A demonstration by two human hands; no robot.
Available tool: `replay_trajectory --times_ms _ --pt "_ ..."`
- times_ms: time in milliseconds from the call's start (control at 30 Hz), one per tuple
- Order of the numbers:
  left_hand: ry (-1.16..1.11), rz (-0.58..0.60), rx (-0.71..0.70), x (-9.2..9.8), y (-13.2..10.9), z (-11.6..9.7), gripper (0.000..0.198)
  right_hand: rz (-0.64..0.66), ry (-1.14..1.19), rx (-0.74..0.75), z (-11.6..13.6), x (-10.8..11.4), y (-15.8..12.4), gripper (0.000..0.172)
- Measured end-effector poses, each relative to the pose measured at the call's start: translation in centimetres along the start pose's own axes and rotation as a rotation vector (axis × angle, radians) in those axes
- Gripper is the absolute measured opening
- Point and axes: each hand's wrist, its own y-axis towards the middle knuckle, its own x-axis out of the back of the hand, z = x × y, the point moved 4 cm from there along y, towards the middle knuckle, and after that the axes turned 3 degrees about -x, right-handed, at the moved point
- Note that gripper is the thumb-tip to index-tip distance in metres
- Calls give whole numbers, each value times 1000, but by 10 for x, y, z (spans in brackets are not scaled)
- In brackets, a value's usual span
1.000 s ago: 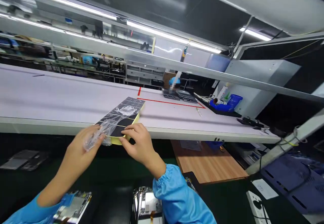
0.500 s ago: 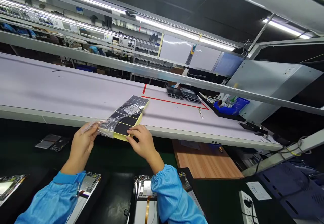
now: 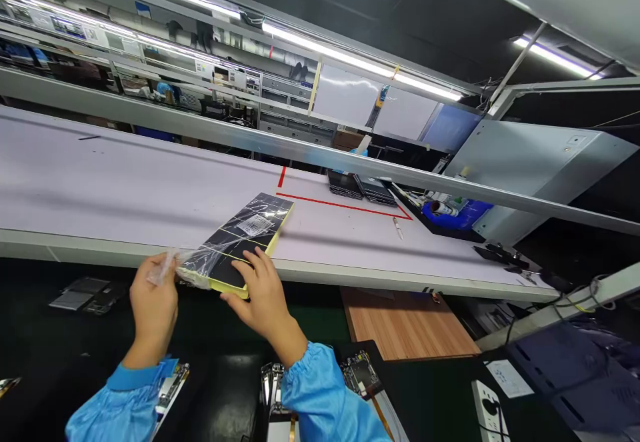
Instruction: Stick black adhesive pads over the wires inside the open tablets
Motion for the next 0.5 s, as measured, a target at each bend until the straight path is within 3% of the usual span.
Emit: replay_trajectory --times_ms 133,233,500 --pt "-171 33 184 -6 15 18 3 -28 -28 56 -7 -8 -4 43" --pt "-247 35 302 -7 28 19 10 -17 -10 62 -10 -4 -4 42" --pt "-303 54 270 -15 39 -11 16 15 -6 98 -11 3 0 40"
